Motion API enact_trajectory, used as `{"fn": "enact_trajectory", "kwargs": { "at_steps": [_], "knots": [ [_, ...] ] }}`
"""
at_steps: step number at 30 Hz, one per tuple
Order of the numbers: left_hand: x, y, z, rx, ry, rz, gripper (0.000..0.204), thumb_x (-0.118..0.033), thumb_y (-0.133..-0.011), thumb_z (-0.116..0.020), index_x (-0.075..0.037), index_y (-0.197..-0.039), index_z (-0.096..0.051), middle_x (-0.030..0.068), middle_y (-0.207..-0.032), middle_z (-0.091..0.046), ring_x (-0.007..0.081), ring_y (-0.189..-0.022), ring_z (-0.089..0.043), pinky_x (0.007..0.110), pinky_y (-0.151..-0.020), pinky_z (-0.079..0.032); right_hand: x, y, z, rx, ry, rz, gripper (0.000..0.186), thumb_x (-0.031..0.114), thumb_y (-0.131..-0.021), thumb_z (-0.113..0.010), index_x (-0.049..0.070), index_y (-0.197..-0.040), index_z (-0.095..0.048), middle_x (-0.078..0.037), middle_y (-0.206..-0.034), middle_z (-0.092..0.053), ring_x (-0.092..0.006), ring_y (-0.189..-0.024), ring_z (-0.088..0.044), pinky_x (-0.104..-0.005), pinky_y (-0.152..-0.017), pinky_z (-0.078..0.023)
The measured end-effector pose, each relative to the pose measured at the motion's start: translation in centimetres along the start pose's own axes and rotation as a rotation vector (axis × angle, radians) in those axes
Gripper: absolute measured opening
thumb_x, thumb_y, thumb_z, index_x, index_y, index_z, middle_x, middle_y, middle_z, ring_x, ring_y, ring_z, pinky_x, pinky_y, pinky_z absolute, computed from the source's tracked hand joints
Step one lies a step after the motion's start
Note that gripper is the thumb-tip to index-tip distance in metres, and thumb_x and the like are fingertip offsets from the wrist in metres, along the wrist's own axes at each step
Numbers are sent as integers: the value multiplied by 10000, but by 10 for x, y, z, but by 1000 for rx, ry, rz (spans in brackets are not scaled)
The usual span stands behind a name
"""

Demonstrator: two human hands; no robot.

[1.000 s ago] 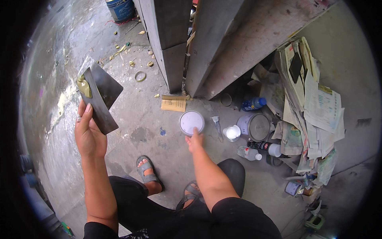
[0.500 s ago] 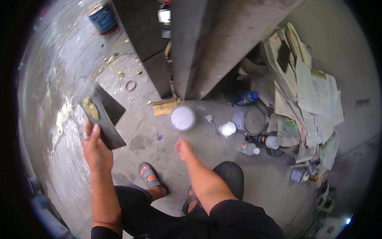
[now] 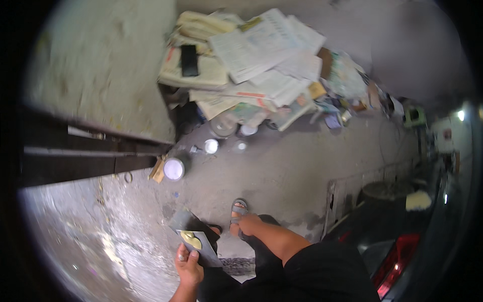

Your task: The person scoops body filler from a container onto a metal plate with a stick, then uses spreaders to apply and smooth the filler onto a car's rear quarter panel.

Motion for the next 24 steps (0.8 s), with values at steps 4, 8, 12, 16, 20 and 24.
{"fn": "enact_trajectory", "kwargs": {
  "at_steps": [4, 8, 12, 16, 20, 24],
  "knots": [
    [-37, 52, -71, 170, -151, 75, 431, 52, -871, -547, 62, -1297, -484, 126, -1220, -600, 199, -1124, -564, 326, -1029, -382, -5, 95, -53, -29, -85, 12, 509, 392, -911, -439, 72, -1285, -569, -192, -1397, -490, -344, -1293, -461, -476, -1104, -323],
    [-73, 84, -138, 332, -292, 151, 418, 31, -878, -533, 60, -1293, -486, 118, -1192, -609, 190, -1087, -575, 319, -1001, -399, 22, 199, -31, 56, -366, -46, 502, 386, -888, -484, 13, -1185, -639, -227, -1362, -511, -366, -1229, -526, -465, -1009, -442],
    [-109, 94, -217, 509, -498, 153, 406, 20, -883, -517, 57, -1287, -490, 109, -1180, -611, 175, -1068, -575, 310, -977, -410, 7, 252, -37, -444, -696, -197, 357, 315, -845, -535, 24, -999, -674, -217, -1144, -626, -376, -1061, -605, -469, -909, -487],
    [-122, 99, -301, 678, -533, 145, 438, 7, -879, -534, 41, -1313, -487, 85, -1204, -605, 174, -1089, -564, 319, -997, -399, -56, 326, -16, -784, -875, -293, 266, 276, -830, -552, 37, -909, -637, -203, -980, -653, -382, -971, -613, -492, -828, -488],
    [-123, 93, -364, 937, -578, 61, 421, -2, -907, -534, 35, -1323, -490, 96, -1208, -608, 171, -1094, -566, 300, -977, -405, -102, 402, -22, -1076, -911, -492, 194, 226, -831, -573, 49, -894, -622, -193, -926, -653, -377, -915, -619, -480, -777, -491],
    [-105, 104, -439, 1133, -559, 166, 421, -22, -914, -529, 42, -1327, -479, 102, -1245, -597, 176, -1124, -556, 307, -1004, -388, -113, 453, -69, -1411, -1136, -661, 133, 171, -847, -584, 42, -871, -602, -179, -873, -645, -370, -832, -627, -436, -729, -501]
  ]
}}
Point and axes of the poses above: each hand's wrist, its own y-axis away from the middle knuckle, its own z-axis out of the back of the hand, x = y × z, the point moved 3 cm from there along -y, towards the middle knuckle
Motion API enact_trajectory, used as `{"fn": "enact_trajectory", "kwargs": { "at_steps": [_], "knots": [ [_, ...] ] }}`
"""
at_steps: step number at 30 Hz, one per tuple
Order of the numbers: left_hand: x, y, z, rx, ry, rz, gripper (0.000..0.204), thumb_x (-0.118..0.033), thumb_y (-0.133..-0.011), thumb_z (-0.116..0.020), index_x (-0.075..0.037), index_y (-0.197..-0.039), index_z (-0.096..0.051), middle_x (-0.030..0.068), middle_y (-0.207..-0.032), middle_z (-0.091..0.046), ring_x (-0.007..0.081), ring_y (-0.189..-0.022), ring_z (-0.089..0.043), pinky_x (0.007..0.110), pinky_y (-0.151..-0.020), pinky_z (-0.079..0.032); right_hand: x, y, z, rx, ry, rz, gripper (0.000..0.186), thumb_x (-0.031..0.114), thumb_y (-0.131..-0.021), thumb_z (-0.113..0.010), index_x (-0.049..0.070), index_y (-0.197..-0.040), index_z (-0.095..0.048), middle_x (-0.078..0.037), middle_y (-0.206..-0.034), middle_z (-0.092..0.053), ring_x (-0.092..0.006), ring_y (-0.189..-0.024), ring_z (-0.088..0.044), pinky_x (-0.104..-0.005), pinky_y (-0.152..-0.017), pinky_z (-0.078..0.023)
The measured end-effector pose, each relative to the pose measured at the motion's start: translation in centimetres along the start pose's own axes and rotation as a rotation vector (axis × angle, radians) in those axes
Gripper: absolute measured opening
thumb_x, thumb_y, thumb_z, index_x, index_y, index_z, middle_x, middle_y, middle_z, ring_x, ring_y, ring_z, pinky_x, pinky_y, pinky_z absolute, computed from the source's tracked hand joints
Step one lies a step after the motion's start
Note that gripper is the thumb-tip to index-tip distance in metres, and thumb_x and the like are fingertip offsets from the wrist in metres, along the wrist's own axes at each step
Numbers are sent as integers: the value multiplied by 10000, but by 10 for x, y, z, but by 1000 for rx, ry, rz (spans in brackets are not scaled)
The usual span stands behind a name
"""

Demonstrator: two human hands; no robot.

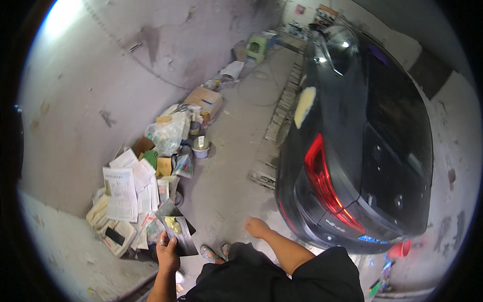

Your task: The person scoops body filler from a container onto a metal plate with a stick, then uses spreaders to apply and smooth the filler onto a car's rear quarter panel.

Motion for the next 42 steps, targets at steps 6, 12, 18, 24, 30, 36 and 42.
{"fn": "enact_trajectory", "kwargs": {
  "at_steps": [6, 12, 18, 24, 30, 36, 42],
  "knots": [
    [-5, -85, -73, 232, -25, 123, 442, -17, -908, -526, 32, -1344, -470, 98, -1274, -584, 195, -1168, -542, 326, -1037, -380, -70, 39, 25, -108, -263, -402, 232, 219, -903, -538, 37, -1026, -613, -226, -996, -657, -405, -958, -627, -454, -814, -492],
    [1, -186, -176, 389, -84, 220, 423, 11, -913, -506, 53, -1333, -481, 99, -1282, -580, 187, -1179, -534, 315, -1049, -366, -85, -25, 90, -232, -357, -430, 283, 292, -916, -571, 18, -891, -635, -222, -879, -656, -409, -893, -629, -445, -768, -491],
    [-18, -282, -299, 542, -114, 248, 419, 3, -913, -501, 54, -1328, -482, 99, -1260, -584, 192, -1181, -527, 321, -1041, -373, -84, -142, 188, -291, -508, -415, 219, 248, -919, -587, 28, -924, -585, -118, -739, -638, -236, -695, -639, -380, -641, -489],
    [-31, -363, -383, 651, 72, 419, 414, 12, -945, -484, 43, -1356, -452, 107, -1284, -578, 199, -1184, -532, 343, -1042, -384, -14, -255, 334, -271, -1256, -51, 238, 195, -951, -577, 12, -1102, -560, -78, -1004, -631, -200, -960, -600, -340, -834, -479],
    [-27, -469, -437, 700, 84, 520, 406, -2, -948, -512, 48, -1348, -469, 110, -1298, -574, 195, -1201, -524, 332, -1038, -386, 12, -369, 399, -37, -1802, 108, 447, 346, -1004, -440, 13, -1290, -523, -111, -1256, -602, -218, -1173, -549, -379, -1015, -403],
    [-31, -601, -473, 781, 32, 570, 363, 7, -950, -535, 55, -1309, -507, 99, -1239, -611, 158, -1132, -556, 289, -993, -413, -24, -480, 432, -142, -1873, 199, 461, 402, -992, -457, 23, -1241, -541, -102, -1227, -612, -221, -1147, -566, -394, -990, -422],
    [-55, -717, -519, 865, -21, 560, 372, 8, -947, -538, 53, -1314, -499, 107, -1217, -619, 174, -1106, -570, 311, -988, -421, -40, -551, 498, -297, -1741, 169, 396, 379, -999, -457, 41, -1180, -559, -97, -1145, -628, -231, -1032, -602, -389, -891, -454]
  ]
}}
Point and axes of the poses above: each hand's wrist, its own y-axis away from the middle knuckle, its own z-axis out of the back of the hand, x = y × z, the point moved 3 cm from there along -y, towards the middle knuckle
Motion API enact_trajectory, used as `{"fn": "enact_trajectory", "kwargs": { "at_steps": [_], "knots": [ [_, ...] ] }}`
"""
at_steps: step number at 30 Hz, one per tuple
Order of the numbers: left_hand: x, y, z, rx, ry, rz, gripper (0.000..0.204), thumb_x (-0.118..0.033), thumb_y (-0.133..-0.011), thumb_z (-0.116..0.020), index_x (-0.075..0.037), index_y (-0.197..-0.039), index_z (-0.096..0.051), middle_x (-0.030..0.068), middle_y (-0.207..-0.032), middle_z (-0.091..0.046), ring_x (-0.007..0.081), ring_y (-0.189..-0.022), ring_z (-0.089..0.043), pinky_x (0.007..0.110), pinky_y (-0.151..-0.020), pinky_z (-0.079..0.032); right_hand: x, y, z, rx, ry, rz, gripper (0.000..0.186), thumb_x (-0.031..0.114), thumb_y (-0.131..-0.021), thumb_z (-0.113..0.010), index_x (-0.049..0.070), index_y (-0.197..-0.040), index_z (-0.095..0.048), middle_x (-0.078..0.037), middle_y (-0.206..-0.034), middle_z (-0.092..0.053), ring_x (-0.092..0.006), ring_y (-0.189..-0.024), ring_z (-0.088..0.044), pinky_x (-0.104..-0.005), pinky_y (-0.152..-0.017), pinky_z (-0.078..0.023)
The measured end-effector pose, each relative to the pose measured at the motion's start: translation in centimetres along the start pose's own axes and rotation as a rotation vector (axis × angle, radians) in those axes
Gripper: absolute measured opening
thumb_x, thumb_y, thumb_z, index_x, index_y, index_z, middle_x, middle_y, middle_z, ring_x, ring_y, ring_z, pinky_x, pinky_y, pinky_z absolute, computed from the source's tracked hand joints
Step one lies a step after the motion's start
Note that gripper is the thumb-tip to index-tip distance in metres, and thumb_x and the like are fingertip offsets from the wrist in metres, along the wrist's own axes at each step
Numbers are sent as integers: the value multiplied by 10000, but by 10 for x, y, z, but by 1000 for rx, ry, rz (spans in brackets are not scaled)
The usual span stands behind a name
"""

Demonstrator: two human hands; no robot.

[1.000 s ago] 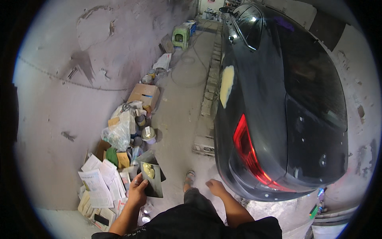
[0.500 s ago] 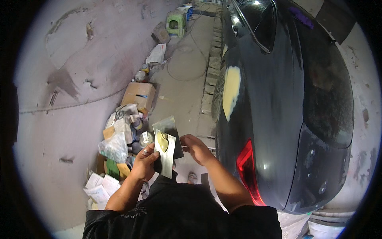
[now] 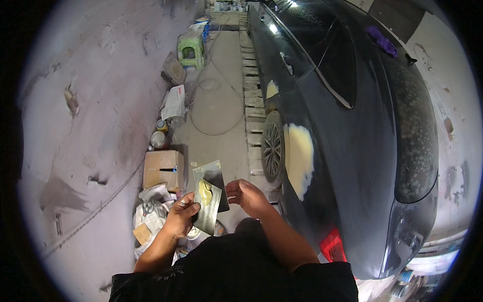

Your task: The person scoops body filler from a container onto a metal plate with a stick, then uses spreaders to apply and smooth the filler onto a car's rear quarter panel.

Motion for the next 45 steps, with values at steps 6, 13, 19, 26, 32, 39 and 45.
{"fn": "enact_trajectory", "kwargs": {
  "at_steps": [6, 13, 19, 26, 32, 39, 45],
  "knots": [
    [-37, -109, 18, 131, 8, 114, 375, -31, -932, -560, 27, -1302, -527, 86, -1175, -640, 151, -1063, -591, 294, -956, -440, 20, -96, 21, 8, -147, 16, 491, 396, -1012, -409, 28, -1331, -473, -127, -1290, -570, -261, -1181, -550, -429, -1018, -411],
    [-92, -245, 27, 84, -20, 152, 441, -40, -922, -554, 26, -1350, -475, 76, -1290, -571, 190, -1203, -525, 351, -1048, -393, 69, -233, 61, 201, -263, 10, 659, 513, -991, -329, 13, -1418, -386, -203, -1393, -483, -340, -1259, -506, -471, -1071, -384],
    [-153, -343, 17, 80, 2, 186, 463, -33, -910, -548, -20, -1366, -465, 75, -1275, -578, 206, -1168, -557, 369, -1019, -432, 135, -321, 79, 32, -344, 97, 788, 607, -942, -373, -11, -1431, -353, -225, -1404, -462, -350, -1274, -490, -474, -1075, -379],
    [-210, -459, 36, 14, -25, 95, 387, -17, -907, -540, -42, -1292, -500, 72, -1216, -598, 180, -1108, -561, 350, -993, -416, 244, -359, 102, -382, 99, 541, 620, 405, -936, -565, 30, -1399, -391, -166, -1305, -538, -286, -1169, -546, -427, -974, -437],
    [-243, -547, 68, -6, -6, 53, 414, -46, -911, -590, -41, -1310, -481, 40, -1081, -619, 120, -999, -553, 302, -925, -406, 264, -397, 52, -877, 1366, 593, 435, 177, -792, -777, 49, -1185, -641, -207, -1336, -508, -341, -1224, -521, -395, -990, -444],
    [-300, -601, 54, 309, -83, 161, 450, 9, -906, -506, -24, -1349, -433, 117, -1189, -603, 165, -1076, -565, 334, -961, -418, 271, -462, 8, -1095, 1759, 565, 445, 173, -707, -819, 83, -1120, -680, -207, -1299, -532, -364, -1087, -578, -413, -869, -468],
    [-309, -632, 48, 390, -142, 181, 471, 19, -911, -506, -20, -1372, -418, 112, -1210, -590, 151, -1086, -554, 310, -965, -407, 274, -459, 28, -1349, 1651, 486, 411, 207, -713, -804, 126, -1100, -691, -148, -1269, -552, -339, -1126, -553, -436, -877, -436]
  ]
}}
Point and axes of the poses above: each hand's wrist, its own y-axis away from the middle knuckle, its own z-axis out of the back of the hand, x = y × z, the point moved 3 cm from there along -y, towards the middle knuckle
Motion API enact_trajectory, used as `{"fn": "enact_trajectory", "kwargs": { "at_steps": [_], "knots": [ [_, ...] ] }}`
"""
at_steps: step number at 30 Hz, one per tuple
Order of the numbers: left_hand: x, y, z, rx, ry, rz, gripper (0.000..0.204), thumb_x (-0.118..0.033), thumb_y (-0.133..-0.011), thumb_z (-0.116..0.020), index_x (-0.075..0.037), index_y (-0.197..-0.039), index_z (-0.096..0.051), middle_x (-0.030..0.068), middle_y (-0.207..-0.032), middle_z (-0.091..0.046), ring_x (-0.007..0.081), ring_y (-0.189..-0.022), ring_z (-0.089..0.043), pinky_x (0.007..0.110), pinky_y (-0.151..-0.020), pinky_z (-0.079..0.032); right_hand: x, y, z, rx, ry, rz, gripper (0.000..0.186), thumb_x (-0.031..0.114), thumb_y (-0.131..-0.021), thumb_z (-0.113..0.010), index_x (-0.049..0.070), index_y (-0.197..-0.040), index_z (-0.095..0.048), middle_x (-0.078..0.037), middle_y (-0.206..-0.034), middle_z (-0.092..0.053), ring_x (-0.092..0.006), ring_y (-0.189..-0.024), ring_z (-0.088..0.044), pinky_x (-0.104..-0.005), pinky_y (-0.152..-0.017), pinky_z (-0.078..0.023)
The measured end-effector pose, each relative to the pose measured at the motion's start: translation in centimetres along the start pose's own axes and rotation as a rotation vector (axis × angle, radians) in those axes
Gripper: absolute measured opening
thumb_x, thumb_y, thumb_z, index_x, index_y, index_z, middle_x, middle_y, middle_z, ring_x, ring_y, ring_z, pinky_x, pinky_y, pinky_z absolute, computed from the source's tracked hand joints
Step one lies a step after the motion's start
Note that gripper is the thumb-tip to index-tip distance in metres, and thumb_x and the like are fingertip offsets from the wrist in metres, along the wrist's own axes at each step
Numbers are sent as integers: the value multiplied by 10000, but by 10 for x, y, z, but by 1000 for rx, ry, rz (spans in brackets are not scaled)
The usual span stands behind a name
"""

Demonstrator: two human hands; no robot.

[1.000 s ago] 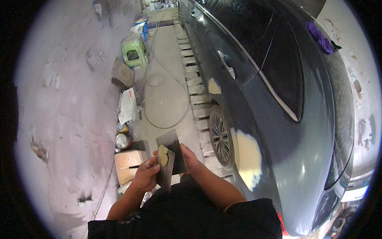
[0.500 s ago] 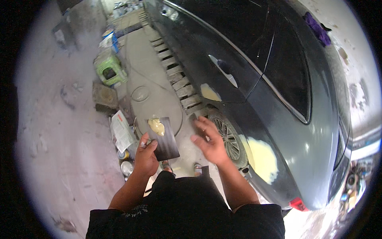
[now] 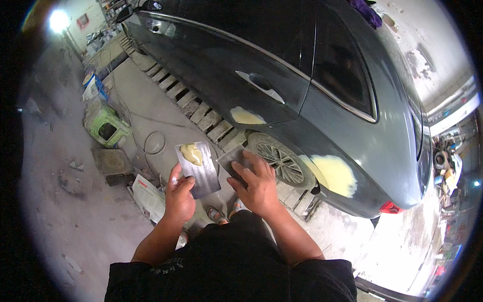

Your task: The person scoops body filler from a container onto a metal plate with a stick, then uses spreaders to apply and smooth the filler onto a car's rear quarter panel.

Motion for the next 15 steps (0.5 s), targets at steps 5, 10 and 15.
{"fn": "enact_trajectory", "kwargs": {
  "at_steps": [5, 10, 15],
  "knots": [
    [4, -26, -1, 73, -81, 11, 474, 13, -918, -512, -12, -1379, -406, 105, -1197, -592, 128, -1066, -548, 293, -950, -405, -4, -24, 4, 21, 86, 11, 386, 213, -713, -794, 131, -1077, -695, -129, -1255, -558, -327, -1144, -544, -440, -877, -435],
    [9, -50, 4, 31, -182, -53, 476, -2, -932, -528, 0, -1386, -388, 90, -1149, -604, 117, -1023, -551, 286, -918, -421, -15, -37, -2, 93, 124, 109, 369, 210, -714, -776, 128, -1065, -698, -117, -1235, -566, -321, -1164, -536, -447, -902, -430],
    [-1, -74, -25, 60, -148, -47, 538, 34, -898, -532, 1, -1410, -369, 51, -1117, -578, 98, -1011, -517, 258, -927, -389, -51, -46, 14, 20, 50, -30, 355, 198, -724, -778, 97, -1056, -701, -132, -1216, -581, -329, -1137, -557, -441, -908, -436]
  ]
}}
Point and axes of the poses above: each hand's wrist, its own y-axis away from the middle knuckle, its own z-axis out of the back of the hand, x = y × z, the point moved 3 cm from there along -y, towards the middle knuckle
